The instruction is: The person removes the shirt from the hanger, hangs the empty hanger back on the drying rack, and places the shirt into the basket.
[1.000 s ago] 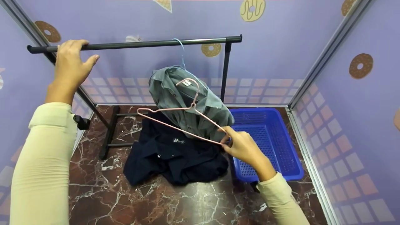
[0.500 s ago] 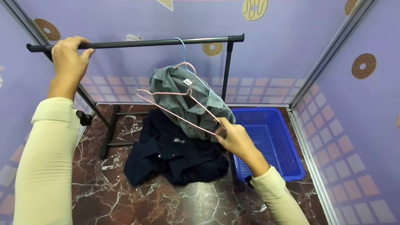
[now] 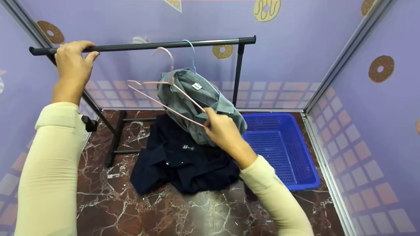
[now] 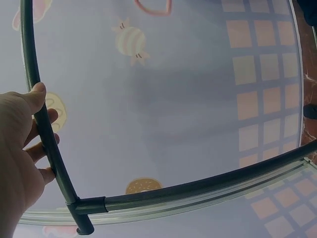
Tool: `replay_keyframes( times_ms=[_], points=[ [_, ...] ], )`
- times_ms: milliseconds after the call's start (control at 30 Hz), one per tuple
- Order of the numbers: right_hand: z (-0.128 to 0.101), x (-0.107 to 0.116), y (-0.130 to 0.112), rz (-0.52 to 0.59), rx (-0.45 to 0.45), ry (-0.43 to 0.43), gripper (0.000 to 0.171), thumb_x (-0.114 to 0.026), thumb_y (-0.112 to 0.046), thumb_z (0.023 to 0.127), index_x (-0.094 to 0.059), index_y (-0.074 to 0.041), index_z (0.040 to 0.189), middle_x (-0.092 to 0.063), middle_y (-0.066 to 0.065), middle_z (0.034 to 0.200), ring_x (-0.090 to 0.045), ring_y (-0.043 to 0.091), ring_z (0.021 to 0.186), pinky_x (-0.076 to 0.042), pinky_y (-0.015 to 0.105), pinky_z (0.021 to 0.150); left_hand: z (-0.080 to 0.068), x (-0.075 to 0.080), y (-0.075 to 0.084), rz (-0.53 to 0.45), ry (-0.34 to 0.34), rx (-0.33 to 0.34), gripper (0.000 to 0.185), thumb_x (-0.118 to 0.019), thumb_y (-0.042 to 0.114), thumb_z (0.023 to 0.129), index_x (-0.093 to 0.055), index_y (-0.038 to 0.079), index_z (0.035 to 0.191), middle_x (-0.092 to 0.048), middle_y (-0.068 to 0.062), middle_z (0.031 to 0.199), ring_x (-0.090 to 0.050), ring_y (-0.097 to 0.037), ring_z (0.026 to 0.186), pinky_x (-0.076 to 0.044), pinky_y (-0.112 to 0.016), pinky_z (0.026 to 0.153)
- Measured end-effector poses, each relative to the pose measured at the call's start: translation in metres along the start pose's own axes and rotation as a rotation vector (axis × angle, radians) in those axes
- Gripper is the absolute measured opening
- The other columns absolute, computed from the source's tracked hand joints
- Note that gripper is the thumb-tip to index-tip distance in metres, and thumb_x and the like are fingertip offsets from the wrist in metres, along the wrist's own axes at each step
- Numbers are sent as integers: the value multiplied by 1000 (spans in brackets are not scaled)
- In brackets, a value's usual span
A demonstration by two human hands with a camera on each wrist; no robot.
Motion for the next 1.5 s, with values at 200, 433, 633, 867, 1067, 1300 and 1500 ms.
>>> replay_keyframes(
  times_ms=[200, 433, 633, 867, 1067, 1300, 1500],
  points=[
    [29, -16, -14, -33, -22, -1, 45, -78, -2, 83, -60, -6, 124, -80, 4, 86, -76, 31, 79, -61, 48, 71, 1, 1, 0, 26, -11, 4, 25, -69, 21, 99, -77, 9, 120, -73, -11, 129, -62, -38, 128, -17, -55, 129],
    [58, -33, -26, -70, -86, -35, 44, -75, -3, 84, -59, -7, 126, -80, 2, 89, -76, 34, 86, -61, 52, 75, 1, 2, 1, 29, -10, -2, 23, -70, 20, 99, -78, 9, 117, -74, -11, 127, -62, -39, 126, -17, -57, 129],
    [80, -43, -43, -124, -86, -32, 40, -73, -3, 85, -58, -7, 121, -80, 3, 89, -76, 39, 85, -60, 55, 72, 0, 1, 0, 25, -4, -6, 22, -71, 20, 98, -79, 9, 116, -74, -11, 125, -63, -40, 124, -18, -58, 128],
    [92, -59, -50, -170, -121, -58, 35, -68, -2, 86, -57, -6, 119, -78, 12, 88, -74, 48, 82, -58, 61, 67, 0, 0, -2, 11, -9, 17, 26, -71, 20, 98, -77, 11, 122, -72, -9, 130, -60, -37, 130, -15, -55, 130],
    [95, -71, -52, -187, -148, -94, 32, -66, -3, 89, -56, -4, 119, -74, 22, 88, -72, 52, 81, -57, 63, 65, 1, 0, -2, 19, -10, 16, 26, -70, 21, 99, -77, 12, 122, -72, -9, 130, -60, -38, 130, -15, -56, 130],
    [93, -80, -54, -136, -123, -136, 38, -69, 0, 89, -54, -2, 123, -74, 25, 92, -73, 50, 84, -58, 61, 68, 0, 0, -1, 12, -2, 10, 26, -71, 20, 98, -77, 11, 122, -72, -10, 130, -60, -37, 129, -14, -56, 130],
    [87, -83, -52, -92, -93, -159, 37, -67, 3, 88, -55, -2, 122, -72, 24, 89, -72, 49, 84, -58, 59, 68, 0, 1, -2, 5, 7, 7, 27, -71, 19, 98, -76, 11, 123, -72, -11, 130, -60, -38, 129, -15, -56, 129]
  ],
)
Point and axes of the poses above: each hand's wrist, its own z-axis towards the middle knuckle, its own x-axis out of the back of the hand, y = z × x, the point moved 7 cm from there along z, towards the middle knuckle
